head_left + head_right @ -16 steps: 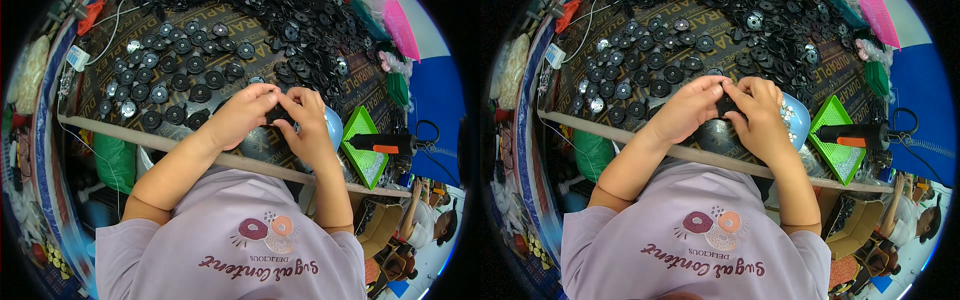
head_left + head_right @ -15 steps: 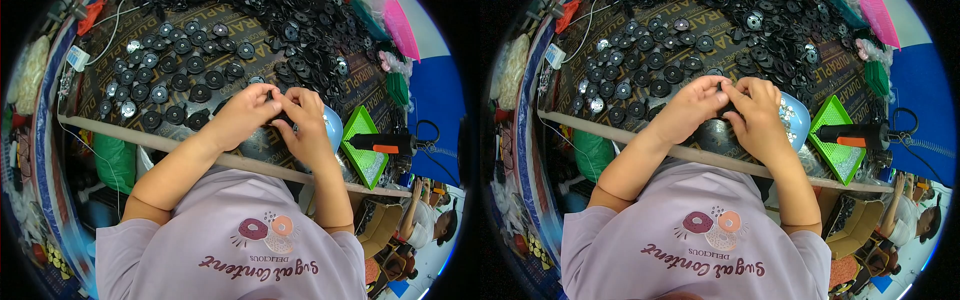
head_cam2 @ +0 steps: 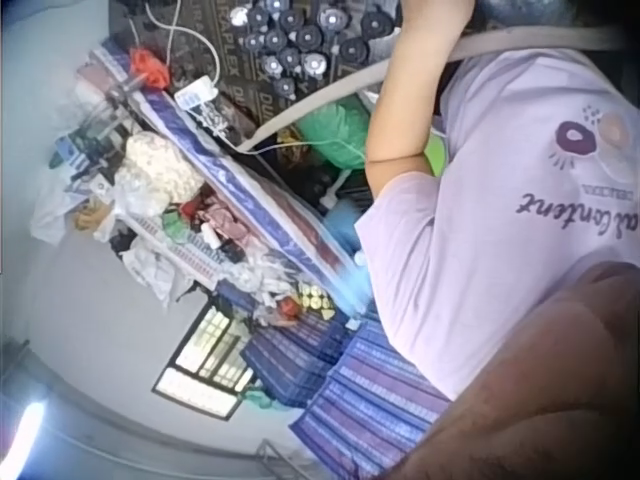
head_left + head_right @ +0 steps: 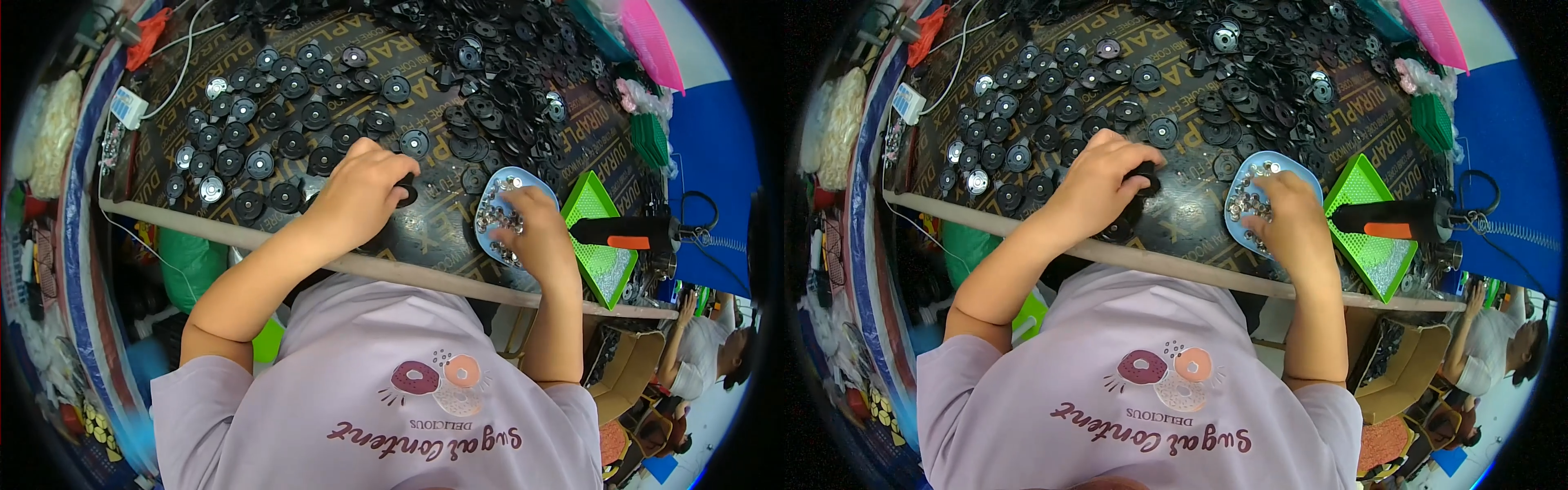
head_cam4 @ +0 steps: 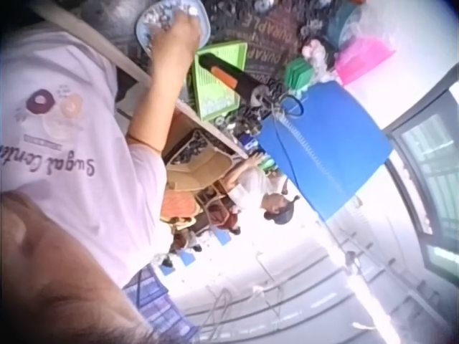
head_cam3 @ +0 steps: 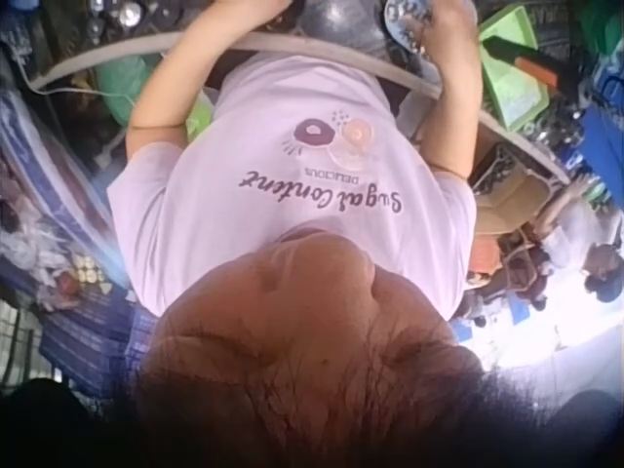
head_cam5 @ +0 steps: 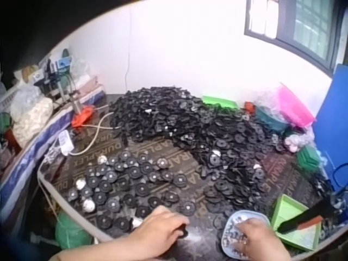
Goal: The person assembles small electronic components by hand, placing metal inserts into plastic circular housings at a workbench.
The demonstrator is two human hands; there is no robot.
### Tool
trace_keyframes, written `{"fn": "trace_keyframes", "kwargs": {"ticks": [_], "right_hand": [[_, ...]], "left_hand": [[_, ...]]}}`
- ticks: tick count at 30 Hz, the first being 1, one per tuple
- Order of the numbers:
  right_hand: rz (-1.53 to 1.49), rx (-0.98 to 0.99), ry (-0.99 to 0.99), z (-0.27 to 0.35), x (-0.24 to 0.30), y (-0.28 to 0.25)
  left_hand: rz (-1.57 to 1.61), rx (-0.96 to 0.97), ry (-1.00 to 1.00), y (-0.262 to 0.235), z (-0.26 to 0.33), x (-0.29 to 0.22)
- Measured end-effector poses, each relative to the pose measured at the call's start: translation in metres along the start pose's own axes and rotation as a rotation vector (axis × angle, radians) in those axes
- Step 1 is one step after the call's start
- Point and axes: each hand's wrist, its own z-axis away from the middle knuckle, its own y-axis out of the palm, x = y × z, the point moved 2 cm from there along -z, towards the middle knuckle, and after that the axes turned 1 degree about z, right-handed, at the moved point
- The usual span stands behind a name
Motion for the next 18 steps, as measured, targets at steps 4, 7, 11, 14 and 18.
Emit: {"fn": "trace_keyframes", "kwargs": {"ticks": [4,7,11,14,18], "right_hand": [[0.008,-0.057,0.072,0.003,-0.003,0.009],[-0.084,-0.049,0.026,0.002,-0.019,0.024],[0.011,-0.08,0.035,0.004,-0.023,0.024],[0.003,-0.104,0.039,0.001,-0.012,0.02],[-0.013,-0.098,-0.034,-0.003,-0.002,0.018]], "left_hand": [[-0.198,-0.001,-0.033,0.004,-0.005,0.0],[-0.304,-0.016,-0.051,0.005,-0.007,0.002],[-0.424,-0.087,0.047,0.0,-0.017,-0.004],[-0.393,-0.183,0.138,0.002,-0.044,-0.01],[-0.488,-0.157,0.098,0.019,-0.107,0.033]]}}
